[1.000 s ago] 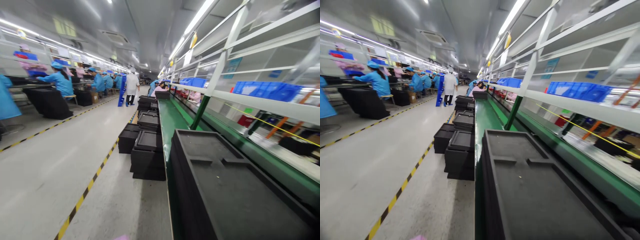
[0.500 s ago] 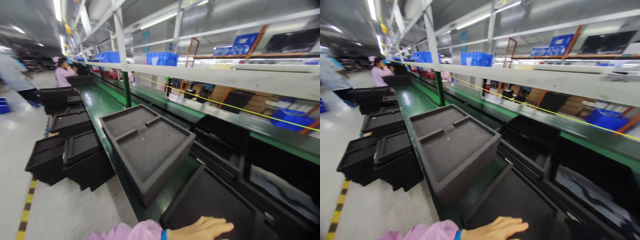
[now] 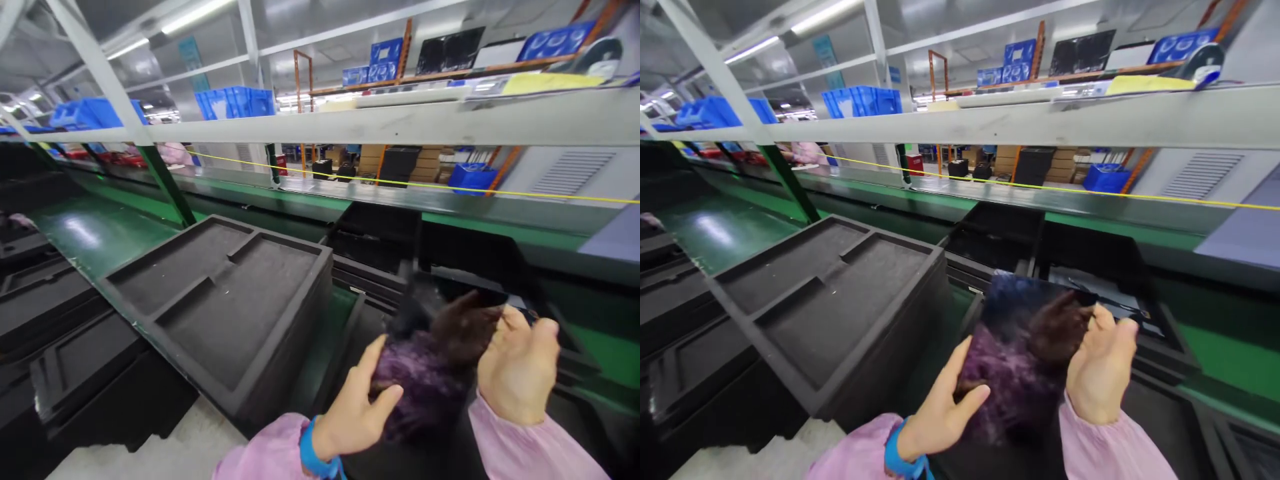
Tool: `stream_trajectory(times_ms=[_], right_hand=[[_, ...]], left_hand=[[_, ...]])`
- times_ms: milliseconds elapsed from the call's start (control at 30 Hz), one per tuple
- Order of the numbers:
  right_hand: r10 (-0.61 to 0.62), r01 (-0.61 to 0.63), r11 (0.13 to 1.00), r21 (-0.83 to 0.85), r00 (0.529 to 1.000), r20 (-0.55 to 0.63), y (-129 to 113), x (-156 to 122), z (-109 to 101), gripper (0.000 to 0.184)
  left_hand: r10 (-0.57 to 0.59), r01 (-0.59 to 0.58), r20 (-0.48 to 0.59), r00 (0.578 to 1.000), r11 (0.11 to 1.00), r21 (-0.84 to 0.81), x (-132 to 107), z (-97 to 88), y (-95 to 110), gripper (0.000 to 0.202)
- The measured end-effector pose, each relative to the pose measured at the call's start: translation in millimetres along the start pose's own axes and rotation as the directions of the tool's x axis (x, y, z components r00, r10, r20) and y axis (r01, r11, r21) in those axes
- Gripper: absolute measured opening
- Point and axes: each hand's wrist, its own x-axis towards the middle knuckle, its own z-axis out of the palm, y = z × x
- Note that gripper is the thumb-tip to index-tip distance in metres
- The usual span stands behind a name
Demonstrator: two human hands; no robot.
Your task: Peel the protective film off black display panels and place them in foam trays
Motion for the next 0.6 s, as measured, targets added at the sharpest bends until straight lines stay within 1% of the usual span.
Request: stream_trajectory(times_ms=[33,67,100,133,200,233,267,300,333,367,433,467,500,533,567,600], right_hand=[[-0.006,0.005,0.999,-0.054,0.999,-0.033,-5,-1,1,0.046],[-0.019,0.01,0.99,-0.143,0.998,-0.055,-8,-3,0,0.048],[-0.043,0.025,0.963,-0.269,0.997,-0.063,-11,-5,-1,0.054],[-0.085,0.053,0.91,-0.411,0.995,-0.059,-12,-7,-2,0.059],[-0.194,0.14,0.742,-0.656,0.981,-0.01,-11,-11,-5,0.06],[-0.256,0.187,0.66,-0.727,0.967,0.017,-10,-13,-6,0.057],[-0.311,0.23,0.619,-0.751,0.95,0.034,-10,-15,-7,0.053],[-0.348,0.262,0.636,-0.726,0.937,0.033,-10,-15,-8,0.048],[-0.363,0.282,0.687,-0.67,0.932,0.021,-11,-15,-9,0.045],[-0.347,0.277,0.748,-0.603,0.938,0.0,-13,-14,-9,0.047],[-0.222,0.192,0.844,-0.501,0.975,0.001,-18,-8,-10,0.059],[-0.154,0.139,0.86,-0.491,0.988,0.011,-21,-5,-9,0.062],[-0.103,0.098,0.859,-0.503,0.995,0.018,-24,-2,-9,0.06],[-0.103,0.097,0.835,-0.541,0.994,0.02,-25,0,-7,0.055],[-0.163,0.142,0.793,-0.592,0.986,0.018,-27,1,-6,0.048],[-0.271,0.219,0.735,-0.641,0.962,0.019,-27,1,-3,0.041]], left_hand=[[-0.061,0.057,-0.044,0.997,0.996,-0.071,-1,-2.7,3,0.063],[-0.093,0.084,-0.056,0.994,0.986,-0.141,-3,-4.7,5,0.065],[-0.115,0.102,-0.047,0.992,0.973,-0.208,-4,-5.9,7,0.065],[-0.135,0.122,-0.028,0.99,0.955,-0.27,-4,-6.6,9,0.065],[-0.169,0.163,0.016,0.985,0.916,-0.366,-6,-7.4,14,0.066],[-0.185,0.183,0.032,0.982,0.9,-0.397,-7,-7.8,17,0.067],[-0.202,0.201,0.043,0.978,0.887,-0.415,-7,-8.4,20,0.068],[-0.213,0.213,0.047,0.976,0.88,-0.425,-8,-9.2,23,0.068],[-0.219,0.218,0.047,0.975,0.876,-0.431,-9,-10.3,25,0.068],[-0.217,0.213,0.041,0.975,0.873,-0.439,-10,-11.5,27,0.067],[-0.208,0.193,0.018,0.978,0.866,-0.461,-12,-13.7,32,0.066],[-0.208,0.186,0.005,0.978,0.861,-0.473,-12,-14.5,34,0.066],[-0.212,0.183,-0.006,0.977,0.855,-0.486,-12,-15.1,36,0.066],[-0.219,0.183,-0.014,0.976,0.847,-0.5,-12,-15.5,39,0.066],[-0.224,0.182,-0.02,0.974,0.839,-0.513,-12,-15.6,41,0.065],[-0.221,0.178,-0.02,0.975,0.833,-0.524,-11,-15.6,44,0.065]])
